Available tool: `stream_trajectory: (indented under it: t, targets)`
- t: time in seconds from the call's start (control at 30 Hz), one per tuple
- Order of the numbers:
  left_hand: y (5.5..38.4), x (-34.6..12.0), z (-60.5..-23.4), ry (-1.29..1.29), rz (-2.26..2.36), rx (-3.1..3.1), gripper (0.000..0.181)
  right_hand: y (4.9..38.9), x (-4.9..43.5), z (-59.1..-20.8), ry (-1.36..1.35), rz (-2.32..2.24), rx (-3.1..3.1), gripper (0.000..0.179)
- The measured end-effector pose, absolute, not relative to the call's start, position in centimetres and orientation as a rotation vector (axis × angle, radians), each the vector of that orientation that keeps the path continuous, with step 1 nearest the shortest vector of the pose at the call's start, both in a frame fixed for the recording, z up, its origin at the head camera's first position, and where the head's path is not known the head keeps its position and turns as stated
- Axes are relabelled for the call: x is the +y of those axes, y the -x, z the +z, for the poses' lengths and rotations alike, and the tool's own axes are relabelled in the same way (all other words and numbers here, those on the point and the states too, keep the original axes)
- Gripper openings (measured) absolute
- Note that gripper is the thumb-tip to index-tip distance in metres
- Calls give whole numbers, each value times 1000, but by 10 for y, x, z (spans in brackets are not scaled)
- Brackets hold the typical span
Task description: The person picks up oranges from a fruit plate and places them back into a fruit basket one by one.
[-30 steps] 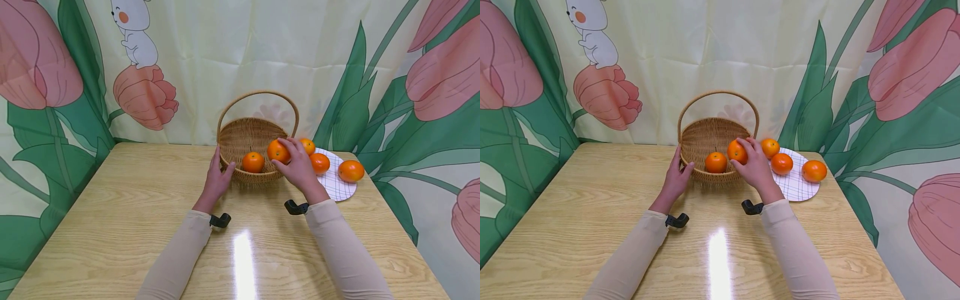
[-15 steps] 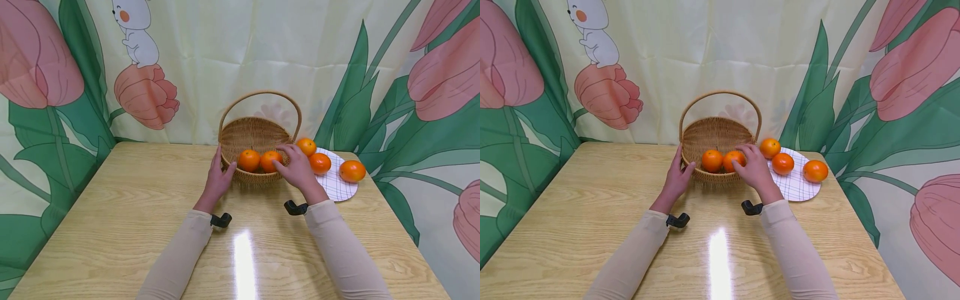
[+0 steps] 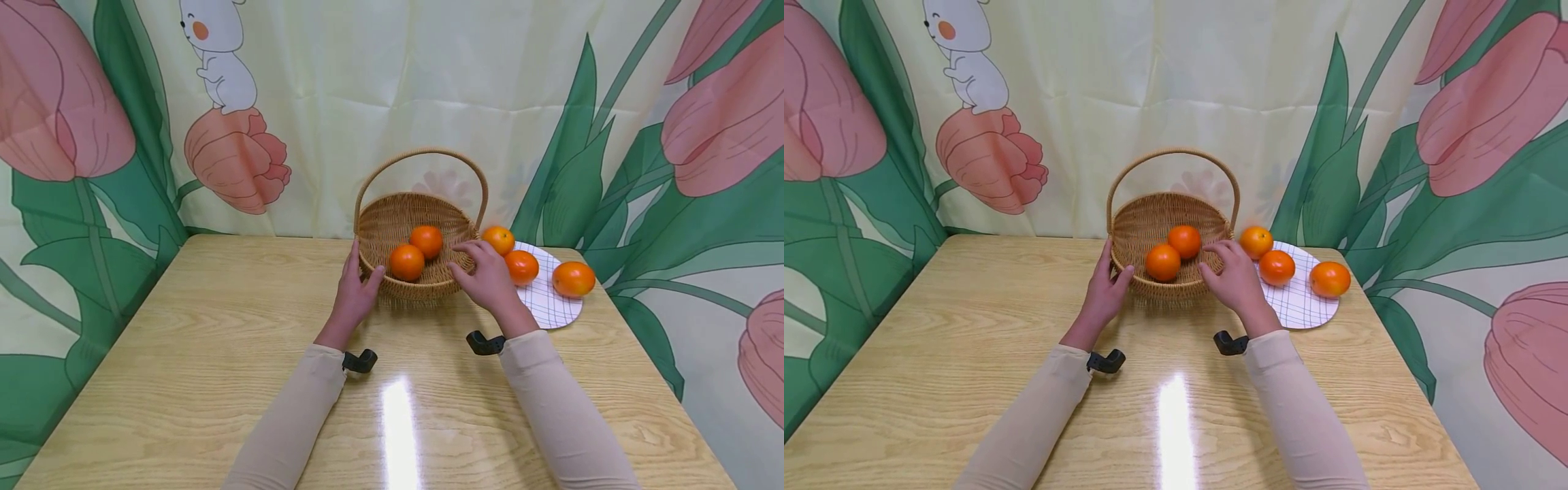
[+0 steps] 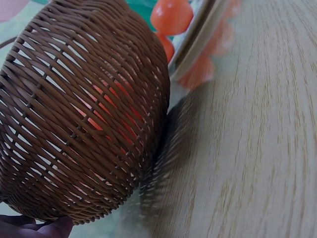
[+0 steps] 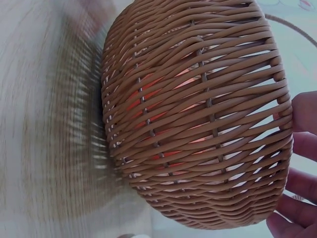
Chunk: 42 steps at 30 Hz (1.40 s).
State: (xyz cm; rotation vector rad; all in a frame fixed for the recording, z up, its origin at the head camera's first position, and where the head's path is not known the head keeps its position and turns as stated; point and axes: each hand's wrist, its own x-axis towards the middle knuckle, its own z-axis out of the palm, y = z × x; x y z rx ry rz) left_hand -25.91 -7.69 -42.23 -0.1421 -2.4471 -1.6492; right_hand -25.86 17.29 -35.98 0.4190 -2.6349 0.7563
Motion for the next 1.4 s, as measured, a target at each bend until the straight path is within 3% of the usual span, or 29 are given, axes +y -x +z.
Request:
stream_trajectory:
  t: [0.83, 1.4]
  targets:
    - [259, -76, -422, 163, -1648, -2440, 76, 263, 200, -372, -244, 825, -2560, 50]
    - [259, -76, -423, 148, -1660, -2441, 76, 278, 231, -392, -61, 835, -2584, 47]
